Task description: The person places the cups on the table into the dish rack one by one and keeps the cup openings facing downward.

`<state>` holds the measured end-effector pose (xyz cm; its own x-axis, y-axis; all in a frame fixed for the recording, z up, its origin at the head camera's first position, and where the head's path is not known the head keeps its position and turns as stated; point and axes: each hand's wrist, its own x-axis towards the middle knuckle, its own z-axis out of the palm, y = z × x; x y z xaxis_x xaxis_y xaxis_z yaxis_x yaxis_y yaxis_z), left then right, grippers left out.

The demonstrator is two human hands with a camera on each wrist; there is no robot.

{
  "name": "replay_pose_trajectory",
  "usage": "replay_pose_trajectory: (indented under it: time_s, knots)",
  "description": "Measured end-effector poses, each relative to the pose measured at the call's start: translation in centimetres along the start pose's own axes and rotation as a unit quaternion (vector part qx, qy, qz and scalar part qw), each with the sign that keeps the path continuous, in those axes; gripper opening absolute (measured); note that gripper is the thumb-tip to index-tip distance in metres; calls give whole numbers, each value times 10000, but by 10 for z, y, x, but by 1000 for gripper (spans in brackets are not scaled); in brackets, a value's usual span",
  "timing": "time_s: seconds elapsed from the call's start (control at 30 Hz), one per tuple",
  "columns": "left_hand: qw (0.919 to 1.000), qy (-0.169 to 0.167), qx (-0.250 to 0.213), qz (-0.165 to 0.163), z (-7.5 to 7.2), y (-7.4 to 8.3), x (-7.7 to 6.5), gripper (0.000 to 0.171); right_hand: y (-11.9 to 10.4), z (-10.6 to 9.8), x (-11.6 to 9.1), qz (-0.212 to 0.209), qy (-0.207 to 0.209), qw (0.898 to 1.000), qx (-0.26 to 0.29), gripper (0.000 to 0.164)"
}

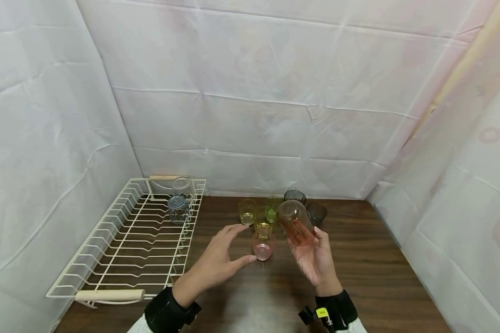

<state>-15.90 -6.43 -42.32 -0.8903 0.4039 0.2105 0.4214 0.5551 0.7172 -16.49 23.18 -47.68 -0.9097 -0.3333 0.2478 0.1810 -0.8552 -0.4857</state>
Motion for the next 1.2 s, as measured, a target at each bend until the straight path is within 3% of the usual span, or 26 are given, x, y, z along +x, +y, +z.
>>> replay_pose_trajectory:
  time_s: [0.3,0.7,0.93,1.2]
  knots:
    - [9998,143,-67,148,1,1,2,75,13,-6,4,23,-305,9994,164,55]
    - [9985,212,-314,385,9,11,8,83,28,-4,8,216,-284,9993,98,58]
    - [9952,303,-552,745,10,26,22,93,34,3,14,345,-226,9991,90,58]
    - [9906,431,-724,1081,16,41,36,92,41,8,17,354,-169,9991,147,59]
